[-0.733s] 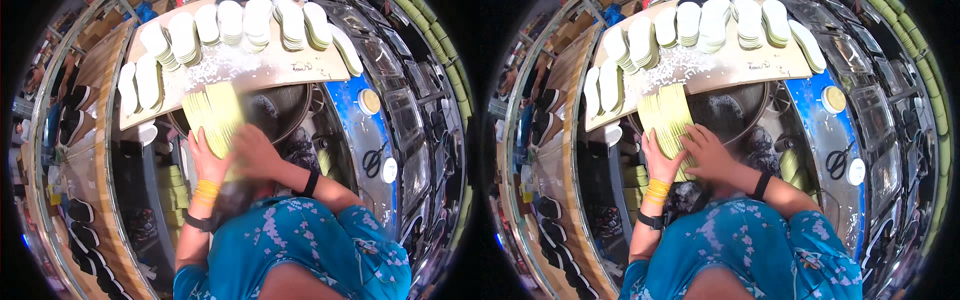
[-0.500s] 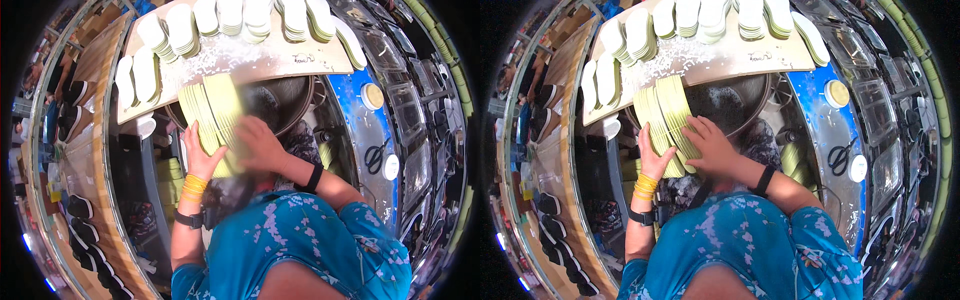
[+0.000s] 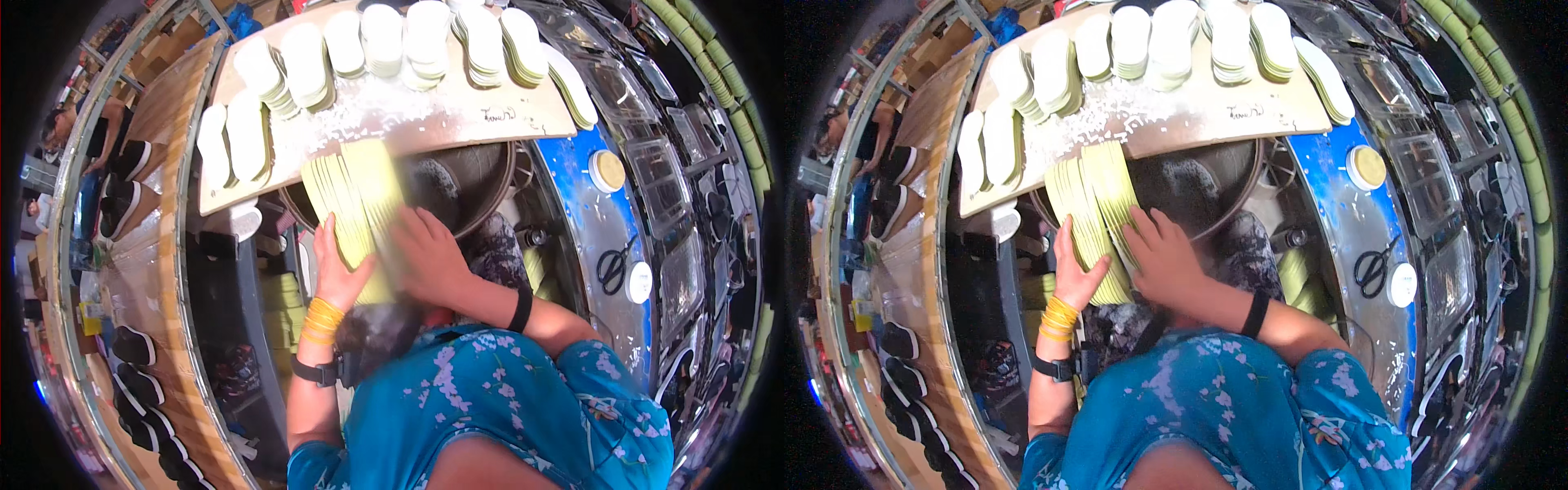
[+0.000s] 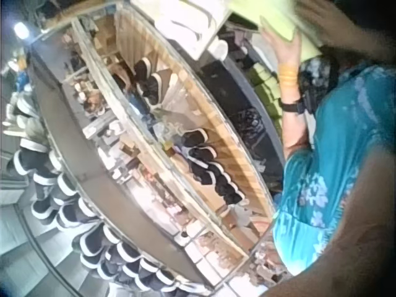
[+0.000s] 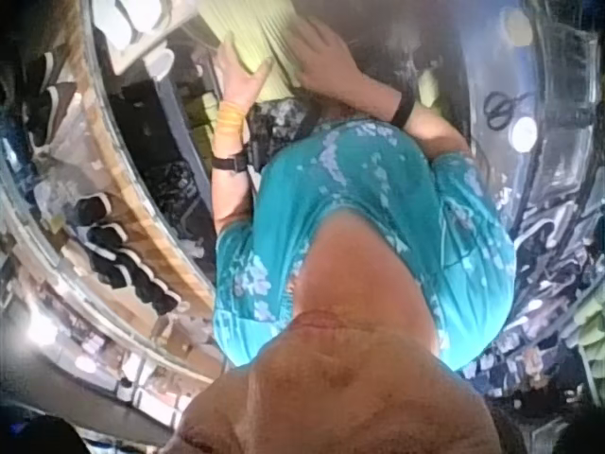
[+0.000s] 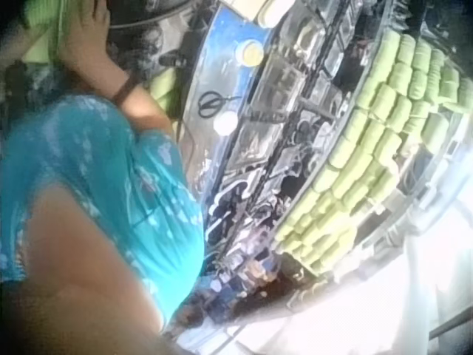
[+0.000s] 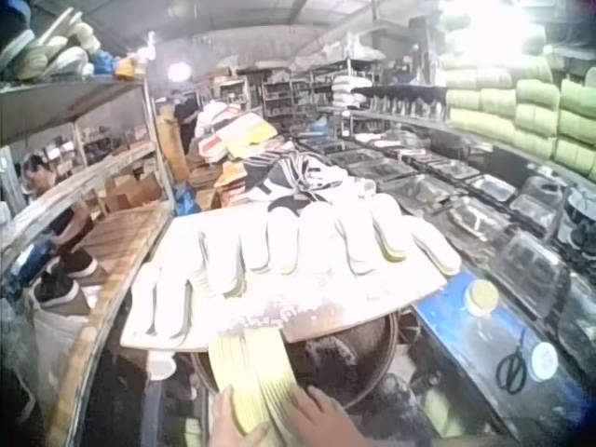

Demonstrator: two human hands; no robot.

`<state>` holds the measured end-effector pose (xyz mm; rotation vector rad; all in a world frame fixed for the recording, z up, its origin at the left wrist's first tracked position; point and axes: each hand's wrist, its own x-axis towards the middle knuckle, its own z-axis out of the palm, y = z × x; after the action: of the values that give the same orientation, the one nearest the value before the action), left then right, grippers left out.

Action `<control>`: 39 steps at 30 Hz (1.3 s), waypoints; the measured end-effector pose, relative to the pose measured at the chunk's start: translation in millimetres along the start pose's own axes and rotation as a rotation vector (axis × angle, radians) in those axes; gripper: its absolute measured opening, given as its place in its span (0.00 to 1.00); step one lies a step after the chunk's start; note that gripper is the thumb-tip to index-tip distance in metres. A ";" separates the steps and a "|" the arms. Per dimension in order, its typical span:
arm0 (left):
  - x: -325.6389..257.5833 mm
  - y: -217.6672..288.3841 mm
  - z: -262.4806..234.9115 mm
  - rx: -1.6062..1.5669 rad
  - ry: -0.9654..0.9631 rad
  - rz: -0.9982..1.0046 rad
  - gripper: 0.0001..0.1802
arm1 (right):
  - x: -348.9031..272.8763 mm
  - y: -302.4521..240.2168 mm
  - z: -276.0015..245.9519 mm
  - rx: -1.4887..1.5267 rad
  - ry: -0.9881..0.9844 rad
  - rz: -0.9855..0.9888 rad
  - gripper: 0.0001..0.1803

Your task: Placing insoles into shoes and cleaning/wiping the exterior of the shoes with a cloth.

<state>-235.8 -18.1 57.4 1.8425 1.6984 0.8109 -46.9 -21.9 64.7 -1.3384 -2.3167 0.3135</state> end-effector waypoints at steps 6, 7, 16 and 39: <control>3.7 25.3 24.1 0.108 0.153 -0.202 0.49 | 3.7 -8.6 17.1 0.062 0.025 0.074 0.39; 3.7 25.3 24.9 0.105 0.154 -0.202 0.49 | 4.3 -10.4 18.3 0.047 0.024 0.086 0.39; -4.5 5.0 6.1 0.005 0.084 -0.065 0.51 | -6.1 -0.9 22.1 -0.022 0.035 0.057 0.42; -2.7 27.1 28.2 0.248 0.182 -0.152 0.47 | 0.9 -8.0 43.1 -0.175 0.166 0.046 0.41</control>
<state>-196.8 -22.5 56.8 1.8130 2.1092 0.7520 -74.2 -24.1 30.4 -1.4433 -2.2193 0.0117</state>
